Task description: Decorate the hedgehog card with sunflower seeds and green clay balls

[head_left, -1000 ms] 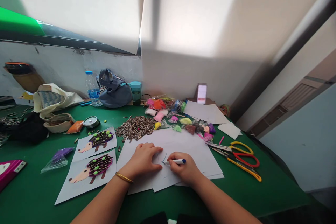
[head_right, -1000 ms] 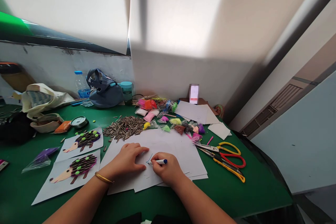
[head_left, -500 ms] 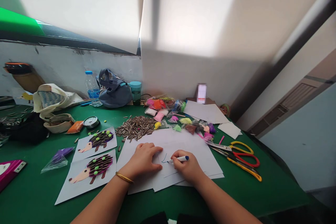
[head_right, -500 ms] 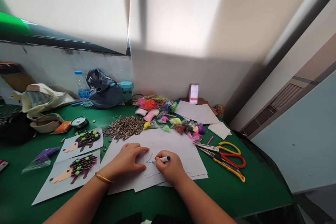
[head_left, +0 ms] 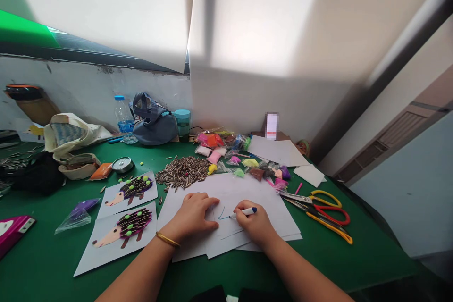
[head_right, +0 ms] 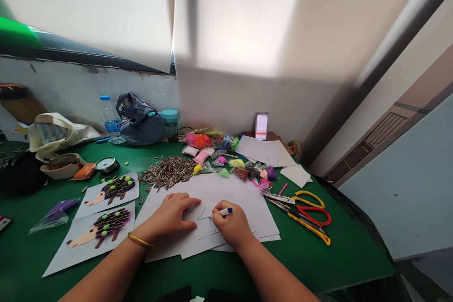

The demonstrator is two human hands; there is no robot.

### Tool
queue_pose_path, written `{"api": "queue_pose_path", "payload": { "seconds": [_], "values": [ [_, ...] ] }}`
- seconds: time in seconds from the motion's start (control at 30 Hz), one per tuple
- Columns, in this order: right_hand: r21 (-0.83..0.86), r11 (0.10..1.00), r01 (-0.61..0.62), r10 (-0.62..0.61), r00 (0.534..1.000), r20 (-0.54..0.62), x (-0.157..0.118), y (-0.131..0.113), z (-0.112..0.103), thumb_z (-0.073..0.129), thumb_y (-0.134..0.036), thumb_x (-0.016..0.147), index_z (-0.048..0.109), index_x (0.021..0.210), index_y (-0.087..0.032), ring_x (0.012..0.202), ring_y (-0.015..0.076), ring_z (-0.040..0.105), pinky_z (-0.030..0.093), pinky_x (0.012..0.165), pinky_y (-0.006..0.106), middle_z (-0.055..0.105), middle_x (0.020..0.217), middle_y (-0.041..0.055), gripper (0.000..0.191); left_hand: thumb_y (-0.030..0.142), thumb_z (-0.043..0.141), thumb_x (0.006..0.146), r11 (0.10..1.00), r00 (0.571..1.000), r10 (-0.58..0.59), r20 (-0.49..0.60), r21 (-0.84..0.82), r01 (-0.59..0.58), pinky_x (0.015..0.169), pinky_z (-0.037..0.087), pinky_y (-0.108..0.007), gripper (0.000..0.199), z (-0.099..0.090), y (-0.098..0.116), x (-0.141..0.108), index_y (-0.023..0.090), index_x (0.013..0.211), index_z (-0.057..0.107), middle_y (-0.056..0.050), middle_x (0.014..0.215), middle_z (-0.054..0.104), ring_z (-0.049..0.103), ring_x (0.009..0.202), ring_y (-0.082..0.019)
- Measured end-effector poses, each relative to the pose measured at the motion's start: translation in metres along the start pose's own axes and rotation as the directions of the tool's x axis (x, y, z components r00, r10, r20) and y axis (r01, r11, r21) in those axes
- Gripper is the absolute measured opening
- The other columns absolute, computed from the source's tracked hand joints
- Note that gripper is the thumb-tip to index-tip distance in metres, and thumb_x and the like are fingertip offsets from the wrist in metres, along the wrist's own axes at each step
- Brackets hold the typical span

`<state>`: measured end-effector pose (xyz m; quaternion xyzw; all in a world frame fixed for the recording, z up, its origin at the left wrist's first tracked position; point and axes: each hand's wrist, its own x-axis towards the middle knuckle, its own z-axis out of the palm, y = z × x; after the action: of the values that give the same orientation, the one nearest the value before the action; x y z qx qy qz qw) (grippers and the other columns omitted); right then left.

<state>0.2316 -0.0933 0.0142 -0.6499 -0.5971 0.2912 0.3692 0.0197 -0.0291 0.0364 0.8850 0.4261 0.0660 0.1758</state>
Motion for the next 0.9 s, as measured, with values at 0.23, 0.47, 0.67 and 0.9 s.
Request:
{"api": "queue_pose_path", "payload": {
  "seconds": [0.23, 0.47, 0.67, 0.9],
  "values": [
    [0.024, 1.0, -0.008, 0.008, 1.0, 0.0, 0.0015, 0.0005, -0.0004, 0.051, -0.026, 0.076, 0.067, 0.071, -0.021, 0.067, 0.0184, 0.062, 0.042, 0.06, 0.026, 0.069, 0.069, 0.0007, 0.017, 0.047, 0.073, 0.067, 1.0, 1.0, 0.004, 0.0, 0.003, -0.004, 0.097, 0.035, -0.041, 0.06, 0.0002, 0.0, -0.0003, 0.033, 0.124, 0.061, -0.005, 0.108, 0.064, 0.056, 0.107, -0.029],
    [0.027, 1.0, -0.008, 0.009, 1.0, -0.009, 0.0018, 0.0026, -0.0001, 0.051, -0.027, 0.076, 0.066, 0.071, -0.021, 0.066, 0.0186, 0.061, 0.042, 0.06, 0.027, 0.068, 0.067, 0.0007, 0.017, 0.047, 0.071, 0.068, 1.0, 1.0, -0.012, 0.016, -0.008, 0.012, 0.098, 0.034, -0.042, 0.059, -0.0015, 0.0017, 0.0001, 0.034, 0.124, 0.061, -0.006, 0.11, 0.064, 0.055, 0.109, -0.03],
    [0.108, 0.994, -0.004, 0.007, 1.0, -0.028, 0.0024, 0.0074, -0.0005, 0.048, -0.03, 0.081, 0.064, 0.072, -0.021, 0.062, 0.0181, 0.058, 0.041, 0.058, 0.027, 0.064, 0.06, -0.0008, 0.02, 0.048, 0.073, 0.067, 1.0, 1.0, 0.002, -0.002, -0.015, -0.002, 0.097, 0.034, -0.042, 0.06, -0.0004, 0.0002, -0.0003, 0.034, 0.124, 0.062, -0.005, 0.108, 0.064, 0.056, 0.107, -0.029],
    [0.155, 0.988, 0.021, -0.019, 1.0, -0.012, 0.0039, 0.0054, -0.0014, 0.051, -0.037, 0.085, 0.066, 0.081, -0.02, 0.069, 0.0189, 0.061, 0.044, 0.064, 0.028, 0.065, 0.067, -0.0001, 0.023, 0.047, 0.073, 0.067, 1.0, 1.0, 0.009, -0.008, -0.015, -0.009, 0.096, 0.035, -0.041, 0.059, -0.0005, 0.0001, -0.0001, 0.033, 0.123, 0.062, -0.005, 0.107, 0.064, 0.057, 0.106, -0.029]
  ]
}}
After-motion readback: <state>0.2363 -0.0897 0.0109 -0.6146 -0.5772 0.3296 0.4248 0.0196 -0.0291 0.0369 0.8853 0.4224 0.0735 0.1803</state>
